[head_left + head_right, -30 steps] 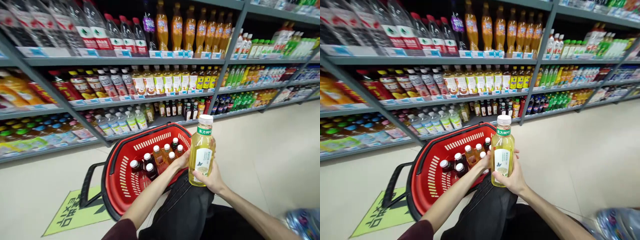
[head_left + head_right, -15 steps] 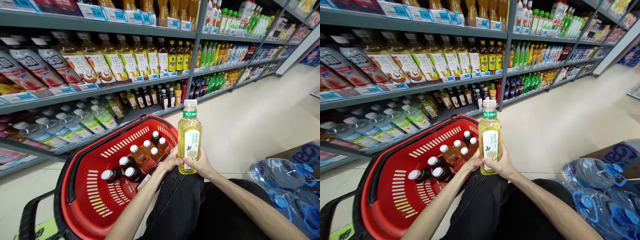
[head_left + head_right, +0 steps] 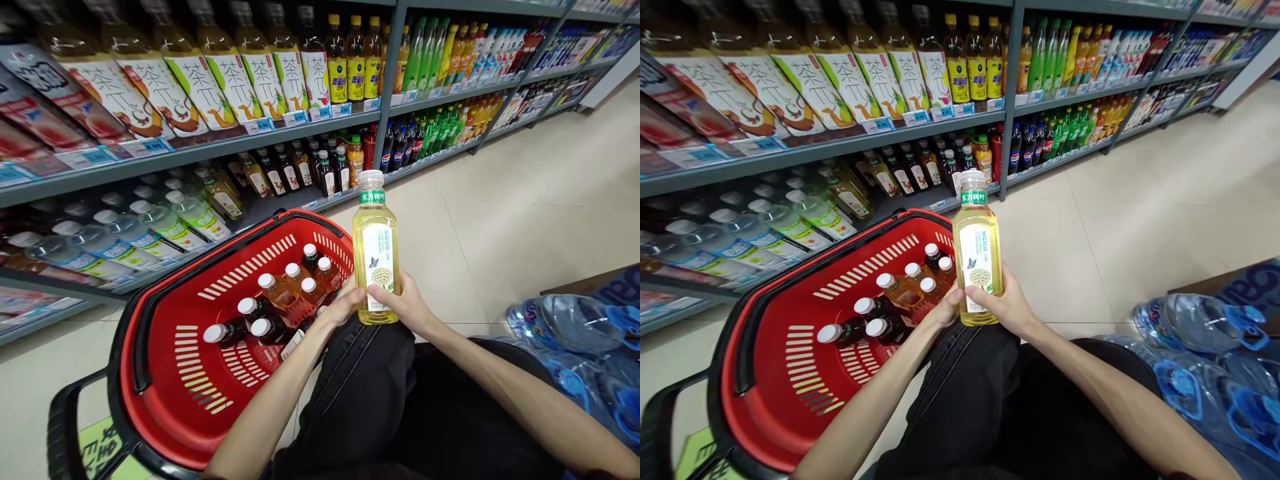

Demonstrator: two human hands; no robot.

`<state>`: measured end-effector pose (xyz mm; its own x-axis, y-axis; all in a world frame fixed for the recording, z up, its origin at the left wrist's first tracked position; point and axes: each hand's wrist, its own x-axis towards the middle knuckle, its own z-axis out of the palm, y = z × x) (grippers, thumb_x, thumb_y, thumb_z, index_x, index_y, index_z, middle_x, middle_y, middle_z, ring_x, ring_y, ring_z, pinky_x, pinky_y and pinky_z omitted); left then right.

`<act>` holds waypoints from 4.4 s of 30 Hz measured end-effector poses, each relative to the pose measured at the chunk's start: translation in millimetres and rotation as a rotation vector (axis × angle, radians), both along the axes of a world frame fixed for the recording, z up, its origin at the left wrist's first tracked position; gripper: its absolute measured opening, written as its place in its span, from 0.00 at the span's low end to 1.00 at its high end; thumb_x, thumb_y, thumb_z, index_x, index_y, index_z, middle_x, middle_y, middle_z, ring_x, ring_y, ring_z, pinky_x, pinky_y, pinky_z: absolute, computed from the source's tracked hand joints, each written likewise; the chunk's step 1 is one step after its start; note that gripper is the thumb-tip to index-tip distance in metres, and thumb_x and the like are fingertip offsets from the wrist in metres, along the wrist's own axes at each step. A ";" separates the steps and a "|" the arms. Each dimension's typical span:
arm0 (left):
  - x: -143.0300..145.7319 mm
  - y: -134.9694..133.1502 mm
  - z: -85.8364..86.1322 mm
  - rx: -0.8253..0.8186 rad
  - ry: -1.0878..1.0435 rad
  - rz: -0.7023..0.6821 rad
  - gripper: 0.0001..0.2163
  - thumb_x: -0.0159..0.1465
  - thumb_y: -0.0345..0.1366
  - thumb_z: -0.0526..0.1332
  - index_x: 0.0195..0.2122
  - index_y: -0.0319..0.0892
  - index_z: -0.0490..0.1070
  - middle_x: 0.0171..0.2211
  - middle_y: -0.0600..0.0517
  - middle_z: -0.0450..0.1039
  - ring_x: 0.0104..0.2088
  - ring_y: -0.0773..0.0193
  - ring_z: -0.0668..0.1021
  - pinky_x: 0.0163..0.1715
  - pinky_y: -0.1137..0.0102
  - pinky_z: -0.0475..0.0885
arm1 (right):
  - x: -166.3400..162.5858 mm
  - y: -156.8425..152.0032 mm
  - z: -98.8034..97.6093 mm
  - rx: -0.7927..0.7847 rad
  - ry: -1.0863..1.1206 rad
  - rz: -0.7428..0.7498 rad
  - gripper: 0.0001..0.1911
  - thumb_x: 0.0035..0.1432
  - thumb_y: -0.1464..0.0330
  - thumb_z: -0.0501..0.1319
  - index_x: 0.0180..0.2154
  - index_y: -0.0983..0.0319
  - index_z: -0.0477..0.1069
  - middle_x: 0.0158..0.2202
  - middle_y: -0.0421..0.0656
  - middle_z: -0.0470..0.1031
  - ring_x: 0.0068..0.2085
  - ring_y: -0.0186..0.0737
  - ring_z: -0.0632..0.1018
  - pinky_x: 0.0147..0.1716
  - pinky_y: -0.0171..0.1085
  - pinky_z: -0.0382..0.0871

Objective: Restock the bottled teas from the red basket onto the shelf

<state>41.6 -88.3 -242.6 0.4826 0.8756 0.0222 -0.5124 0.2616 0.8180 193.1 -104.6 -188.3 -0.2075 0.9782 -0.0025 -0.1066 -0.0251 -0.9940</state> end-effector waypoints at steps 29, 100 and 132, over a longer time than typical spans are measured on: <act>-5.3 3.4 -7.3 0.024 0.024 -0.017 0.42 0.52 0.54 0.75 0.66 0.45 0.68 0.63 0.42 0.72 0.67 0.37 0.68 0.65 0.50 0.65 | 11.3 4.9 -6.2 0.053 -0.111 0.028 0.30 0.66 0.44 0.62 0.56 0.59 0.69 0.56 0.50 0.77 0.56 0.55 0.78 0.55 0.49 0.76; -7.1 -4.4 -3.6 -0.043 -0.212 0.005 0.44 0.47 0.38 0.65 0.69 0.46 0.60 0.68 0.41 0.65 0.68 0.34 0.67 0.64 0.39 0.65 | 26.3 22.6 -14.6 0.251 -0.185 -0.165 0.18 0.66 0.51 0.66 0.46 0.56 0.70 0.48 0.46 0.78 0.48 0.47 0.80 0.42 0.44 0.78; -10.6 4.5 -3.2 0.230 0.017 0.041 0.47 0.50 0.51 0.78 0.69 0.45 0.62 0.65 0.37 0.69 0.66 0.37 0.70 0.65 0.46 0.67 | 12.6 4.1 -8.2 0.140 -0.004 0.067 0.38 0.55 0.58 0.76 0.61 0.56 0.63 0.63 0.53 0.72 0.61 0.56 0.77 0.57 0.53 0.76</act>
